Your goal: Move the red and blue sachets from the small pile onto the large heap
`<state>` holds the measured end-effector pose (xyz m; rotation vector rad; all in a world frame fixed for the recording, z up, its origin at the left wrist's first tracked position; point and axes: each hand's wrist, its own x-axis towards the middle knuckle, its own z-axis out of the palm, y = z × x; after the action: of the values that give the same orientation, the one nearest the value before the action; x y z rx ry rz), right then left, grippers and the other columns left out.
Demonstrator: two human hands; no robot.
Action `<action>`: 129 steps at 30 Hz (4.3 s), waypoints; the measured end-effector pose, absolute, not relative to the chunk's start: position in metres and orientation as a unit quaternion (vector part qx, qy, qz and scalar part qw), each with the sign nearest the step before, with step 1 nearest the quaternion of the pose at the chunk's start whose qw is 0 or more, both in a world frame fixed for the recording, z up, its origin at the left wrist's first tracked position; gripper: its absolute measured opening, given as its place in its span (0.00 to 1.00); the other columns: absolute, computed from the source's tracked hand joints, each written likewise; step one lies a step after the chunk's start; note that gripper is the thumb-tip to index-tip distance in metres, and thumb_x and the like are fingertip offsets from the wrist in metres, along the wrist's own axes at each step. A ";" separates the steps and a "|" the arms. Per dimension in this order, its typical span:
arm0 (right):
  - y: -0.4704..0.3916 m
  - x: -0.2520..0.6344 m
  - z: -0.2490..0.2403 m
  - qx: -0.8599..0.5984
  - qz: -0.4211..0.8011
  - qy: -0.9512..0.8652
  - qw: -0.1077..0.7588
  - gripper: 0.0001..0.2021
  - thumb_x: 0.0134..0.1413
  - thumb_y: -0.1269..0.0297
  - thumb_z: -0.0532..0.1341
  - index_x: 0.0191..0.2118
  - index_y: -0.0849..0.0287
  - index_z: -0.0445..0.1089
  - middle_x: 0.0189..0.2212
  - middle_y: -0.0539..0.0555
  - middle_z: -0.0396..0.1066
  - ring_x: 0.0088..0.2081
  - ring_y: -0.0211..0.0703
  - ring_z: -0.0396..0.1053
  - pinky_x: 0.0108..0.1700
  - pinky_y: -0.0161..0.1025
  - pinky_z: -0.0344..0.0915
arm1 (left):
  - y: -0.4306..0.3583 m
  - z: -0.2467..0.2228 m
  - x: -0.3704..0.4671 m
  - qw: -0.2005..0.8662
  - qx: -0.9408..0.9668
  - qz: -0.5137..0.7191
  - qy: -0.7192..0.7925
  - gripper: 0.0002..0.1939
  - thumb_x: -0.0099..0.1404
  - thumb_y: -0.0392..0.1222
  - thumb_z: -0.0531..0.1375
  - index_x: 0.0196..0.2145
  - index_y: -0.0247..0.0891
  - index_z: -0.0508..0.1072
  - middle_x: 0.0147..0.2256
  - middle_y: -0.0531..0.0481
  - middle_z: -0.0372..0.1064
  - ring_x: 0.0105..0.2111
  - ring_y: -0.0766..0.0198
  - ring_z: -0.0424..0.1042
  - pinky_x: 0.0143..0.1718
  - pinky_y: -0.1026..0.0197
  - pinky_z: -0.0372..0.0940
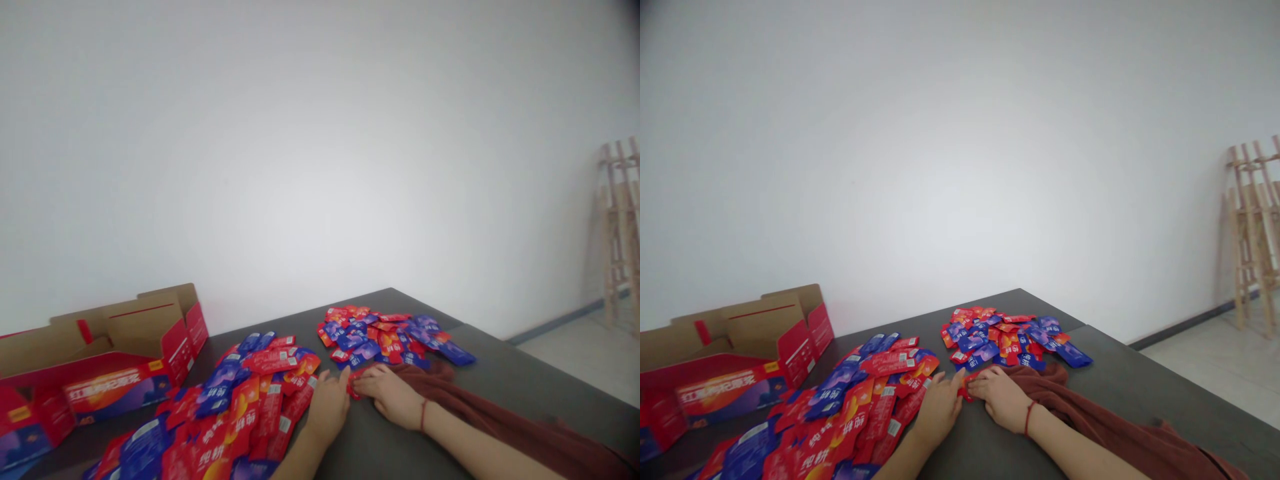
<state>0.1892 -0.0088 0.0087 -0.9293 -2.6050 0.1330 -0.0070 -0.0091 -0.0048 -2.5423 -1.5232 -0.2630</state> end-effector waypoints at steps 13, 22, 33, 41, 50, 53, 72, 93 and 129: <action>0.001 0.177 -0.007 -0.337 0.053 -0.915 0.216 0.26 0.51 0.75 0.50 0.56 0.60 0.66 0.54 0.58 0.69 0.55 0.47 0.63 0.57 0.45 0.55 | -0.005 -0.007 -0.013 0.048 -0.861 -0.115 -0.494 0.32 0.62 0.31 0.46 0.64 0.32 0.50 0.46 0.43 0.71 0.46 0.58 0.68 0.57 0.53 0.50; -0.005 0.196 -0.004 -0.290 0.089 -0.920 0.246 0.21 0.59 0.71 0.47 0.52 0.57 0.71 0.51 0.56 0.71 0.53 0.43 0.66 0.58 0.43 0.56 | -0.009 -0.004 -0.024 -0.040 -0.850 -0.160 -0.500 0.43 0.52 0.27 0.49 0.66 0.34 0.46 0.52 0.47 0.68 0.54 0.60 0.62 0.60 0.57 0.46; -0.006 0.160 -0.004 -0.222 0.089 -0.936 0.258 0.19 0.58 0.71 0.51 0.52 0.57 0.71 0.50 0.57 0.73 0.53 0.45 0.67 0.57 0.43 0.58 | -0.007 -0.013 -0.013 -0.052 -0.859 -0.191 -0.472 0.39 0.58 0.28 0.45 0.67 0.30 0.41 0.60 0.43 0.58 0.58 0.60 0.56 0.61 0.56 0.45; 0.009 0.185 -0.014 -0.391 0.028 -0.893 0.224 0.20 0.58 0.73 0.49 0.51 0.61 0.72 0.51 0.60 0.71 0.53 0.47 0.67 0.57 0.45 0.60 | -0.009 -0.010 -0.010 -0.062 -0.863 -0.140 -0.481 0.45 0.53 0.26 0.47 0.67 0.30 0.34 0.58 0.45 0.61 0.59 0.61 0.56 0.62 0.55 0.40; 0.018 0.192 -0.009 -0.439 0.007 -0.870 0.225 0.22 0.56 0.76 0.47 0.51 0.66 0.71 0.51 0.65 0.70 0.53 0.51 0.67 0.58 0.48 0.59 | -0.010 -0.011 -0.007 -0.053 -0.860 -0.164 -0.481 0.42 0.55 0.29 0.47 0.67 0.29 0.38 0.56 0.45 0.64 0.56 0.60 0.58 0.61 0.57 0.40; 0.015 0.177 -0.011 -0.387 0.023 -0.895 0.222 0.22 0.56 0.75 0.49 0.52 0.59 0.71 0.51 0.59 0.71 0.52 0.45 0.68 0.57 0.43 0.61 | -0.009 -0.012 -0.006 -0.048 -0.860 -0.171 -0.479 0.42 0.55 0.30 0.48 0.67 0.27 0.38 0.56 0.43 0.63 0.56 0.60 0.59 0.60 0.58 0.42; 0.010 0.200 -0.017 -0.485 -0.048 -0.857 0.166 0.22 0.55 0.79 0.47 0.50 0.67 0.71 0.51 0.67 0.70 0.52 0.52 0.68 0.57 0.50 0.60 | -0.012 -0.009 -0.005 -0.060 -0.852 -0.172 -0.491 0.39 0.58 0.31 0.48 0.66 0.29 0.42 0.55 0.43 0.64 0.56 0.59 0.59 0.60 0.57 0.43; 0.013 0.200 -0.020 -0.480 -0.003 -0.852 0.209 0.22 0.56 0.77 0.47 0.54 0.64 0.69 0.53 0.64 0.69 0.55 0.49 0.66 0.60 0.46 0.58 | -0.011 -0.008 -0.005 -0.058 -0.851 -0.165 -0.496 0.38 0.58 0.31 0.48 0.66 0.28 0.43 0.55 0.42 0.65 0.55 0.57 0.59 0.60 0.55 0.44; 0.011 0.197 -0.012 -0.458 0.017 -0.868 0.191 0.29 0.44 0.78 0.50 0.56 0.68 0.66 0.54 0.63 0.68 0.56 0.50 0.62 0.59 0.44 0.55 | -0.011 0.004 -0.006 -0.051 -0.828 -0.135 -0.542 0.29 0.64 0.35 0.48 0.63 0.37 0.56 0.51 0.43 0.68 0.51 0.57 0.65 0.53 0.57 0.57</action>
<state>0.1972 0.0106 -0.0120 -1.2863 -2.4372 0.0464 -0.0057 -0.0105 0.0037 -2.6892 -1.7609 -0.4390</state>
